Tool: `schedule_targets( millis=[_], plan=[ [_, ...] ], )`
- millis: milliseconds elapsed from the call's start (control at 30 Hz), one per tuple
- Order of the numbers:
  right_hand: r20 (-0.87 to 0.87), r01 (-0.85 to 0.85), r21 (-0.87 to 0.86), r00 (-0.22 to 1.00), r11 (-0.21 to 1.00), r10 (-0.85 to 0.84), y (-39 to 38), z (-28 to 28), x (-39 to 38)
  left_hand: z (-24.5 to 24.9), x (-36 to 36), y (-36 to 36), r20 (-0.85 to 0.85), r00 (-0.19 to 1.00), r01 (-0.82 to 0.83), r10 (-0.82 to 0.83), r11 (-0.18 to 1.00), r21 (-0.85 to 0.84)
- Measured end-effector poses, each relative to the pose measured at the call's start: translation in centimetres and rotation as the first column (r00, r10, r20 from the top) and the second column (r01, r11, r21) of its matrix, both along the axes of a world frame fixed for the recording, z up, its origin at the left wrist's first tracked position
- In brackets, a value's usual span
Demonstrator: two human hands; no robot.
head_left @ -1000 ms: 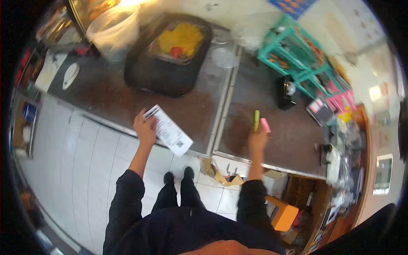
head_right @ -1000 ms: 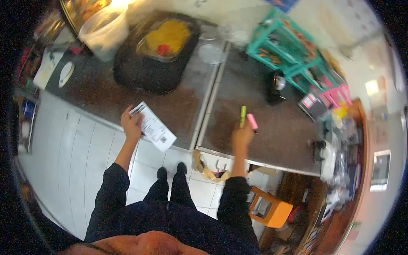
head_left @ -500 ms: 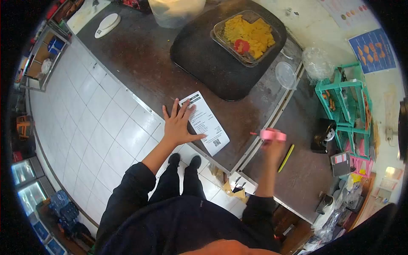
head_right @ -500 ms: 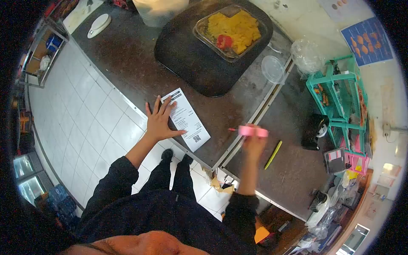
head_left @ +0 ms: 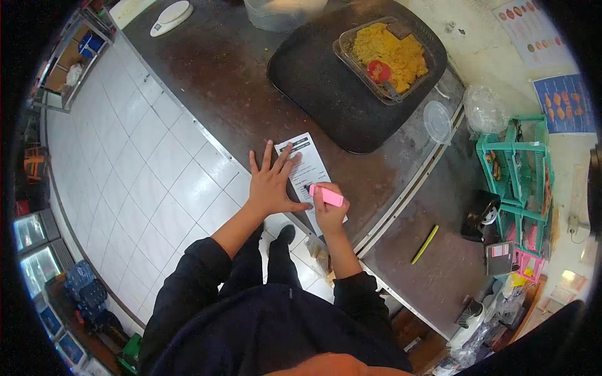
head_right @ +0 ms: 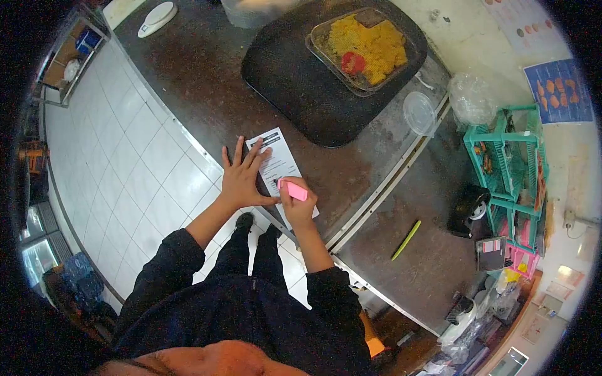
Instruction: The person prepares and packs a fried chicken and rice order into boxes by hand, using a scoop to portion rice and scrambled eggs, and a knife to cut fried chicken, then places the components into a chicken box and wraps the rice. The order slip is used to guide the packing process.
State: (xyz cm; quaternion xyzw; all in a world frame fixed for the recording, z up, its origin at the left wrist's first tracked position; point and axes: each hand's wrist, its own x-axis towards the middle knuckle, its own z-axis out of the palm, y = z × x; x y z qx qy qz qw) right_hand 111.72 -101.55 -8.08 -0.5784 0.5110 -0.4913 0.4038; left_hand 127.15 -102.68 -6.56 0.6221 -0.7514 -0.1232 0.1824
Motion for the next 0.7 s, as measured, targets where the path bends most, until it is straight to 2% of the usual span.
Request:
schedule_targets(
  millis=[100,200,333,367,400,467,567,667,700],
  plan=[
    [-0.047,-0.05,-0.027,0.998,0.998,0.049,0.33,0.12,0.07,-0.21,0.02,-0.03,0.002,1.0,-0.001,0.001,1.0,-0.014],
    [0.183,0.11,0.007,0.977,0.994,-0.109,-0.28,0.22,0.32,-0.19,0.03,0.08,-0.002,1.0,-0.003,0.003,1.0,-0.012],
    [0.347,0.034,0.234,0.931,0.972,-0.116,-0.43,0.39,-0.1,-0.04,0.05,0.05,-0.004,1.0,0.0,0.0,1.0,0.003],
    [0.339,0.028,0.207,0.935,0.978,-0.099,-0.33,-0.02,-0.12,-0.04,0.05,0.08,-0.004,1.0,0.001,-0.001,1.0,0.002],
    [-0.002,0.036,-0.049,0.999,0.998,-0.036,-0.31,0.57,-0.13,-0.06,0.05,0.08,-0.004,1.0,0.002,-0.002,1.0,0.0],
    [-0.069,0.085,0.001,0.994,0.996,-0.085,0.07,0.5,-0.01,-0.13,0.07,0.1,-0.003,1.0,0.002,-0.002,1.0,-0.007],
    [-0.115,0.024,-0.07,0.993,0.997,-0.032,-0.36,0.83,0.4,-0.12,0.08,0.11,0.0,1.0,0.0,0.0,1.0,-0.014],
    [-0.065,0.008,-0.083,0.998,0.996,-0.014,-0.15,-0.07,0.47,-0.01,0.11,0.1,0.005,1.0,-0.001,0.001,1.0,-0.007],
    [-0.104,-0.021,-0.074,0.994,0.997,0.013,-0.01,0.21,0.55,-0.21,0.14,0.13,0.004,1.0,-0.002,0.002,1.0,-0.012]
  ],
)
